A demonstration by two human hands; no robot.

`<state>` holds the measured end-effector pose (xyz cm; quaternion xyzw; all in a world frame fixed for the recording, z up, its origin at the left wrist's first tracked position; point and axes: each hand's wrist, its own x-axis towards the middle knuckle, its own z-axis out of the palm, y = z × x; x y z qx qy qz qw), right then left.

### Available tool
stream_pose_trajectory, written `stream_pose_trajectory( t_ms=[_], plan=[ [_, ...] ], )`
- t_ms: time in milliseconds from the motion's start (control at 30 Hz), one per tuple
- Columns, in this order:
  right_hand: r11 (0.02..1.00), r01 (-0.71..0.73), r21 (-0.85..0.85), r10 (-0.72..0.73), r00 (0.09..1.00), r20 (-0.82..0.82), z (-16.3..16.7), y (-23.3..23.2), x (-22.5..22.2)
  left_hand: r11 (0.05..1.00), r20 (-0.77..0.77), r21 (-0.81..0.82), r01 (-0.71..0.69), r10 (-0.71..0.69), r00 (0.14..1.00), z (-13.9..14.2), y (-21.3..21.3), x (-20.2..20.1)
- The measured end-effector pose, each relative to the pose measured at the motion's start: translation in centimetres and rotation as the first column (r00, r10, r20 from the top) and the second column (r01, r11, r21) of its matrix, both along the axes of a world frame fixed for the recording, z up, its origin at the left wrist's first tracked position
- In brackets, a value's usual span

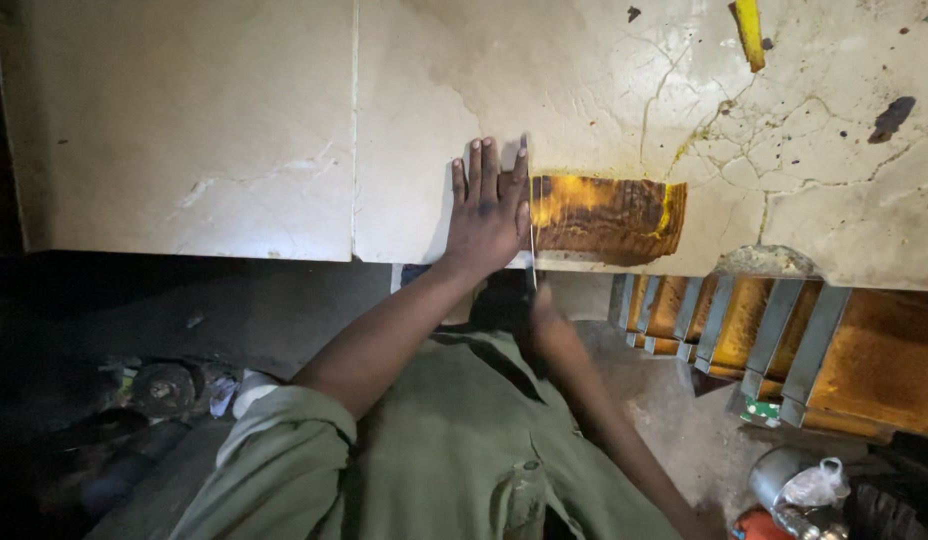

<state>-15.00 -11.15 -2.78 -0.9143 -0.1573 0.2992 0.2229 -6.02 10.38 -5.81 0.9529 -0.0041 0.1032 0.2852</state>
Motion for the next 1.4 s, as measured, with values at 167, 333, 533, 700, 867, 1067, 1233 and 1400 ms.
stream_pose_trajectory(
  t_ms=[167,333,533,700,867,1067,1233,1400],
  plan=[
    [0.996,0.069,-0.061,-0.073,0.995,-0.074,1.2,5.1,8.6,0.998,-0.080,0.013,0.057,-0.056,0.995,0.9,1.0,0.2],
    [0.988,0.153,-0.016,-0.154,0.976,-0.155,6.6,7.7,8.7,0.999,-0.141,0.031,0.031,-0.026,0.990,1.2,1.2,0.2],
    [0.984,-0.006,-0.177,-0.043,0.962,-0.270,5.0,-0.3,-2.3,0.999,-0.050,0.040,0.018,-0.016,0.999,0.3,0.9,-0.1],
    [0.998,-0.033,-0.058,0.038,0.995,0.089,-1.8,2.3,0.3,0.999,-0.068,0.018,0.030,-0.029,0.997,0.5,1.3,-0.2],
    [0.995,0.075,0.070,-0.073,0.997,-0.037,1.9,7.4,9.3,0.993,-0.155,0.023,0.114,-0.109,0.982,1.4,2.5,0.1],
    [0.998,0.062,-0.018,-0.064,0.985,-0.157,7.9,7.2,4.2,0.991,-0.209,0.079,0.105,-0.087,0.974,1.6,2.6,-0.2],
    [0.983,-0.081,-0.166,0.031,0.958,-0.284,4.6,1.4,-2.3,0.990,-0.203,0.081,0.113,-0.094,0.975,1.1,2.4,0.0],
    [0.994,-0.029,0.105,0.018,0.994,0.105,-0.4,5.1,2.1,0.989,-0.221,0.087,0.117,-0.095,0.971,1.4,2.6,0.0]
  ],
)
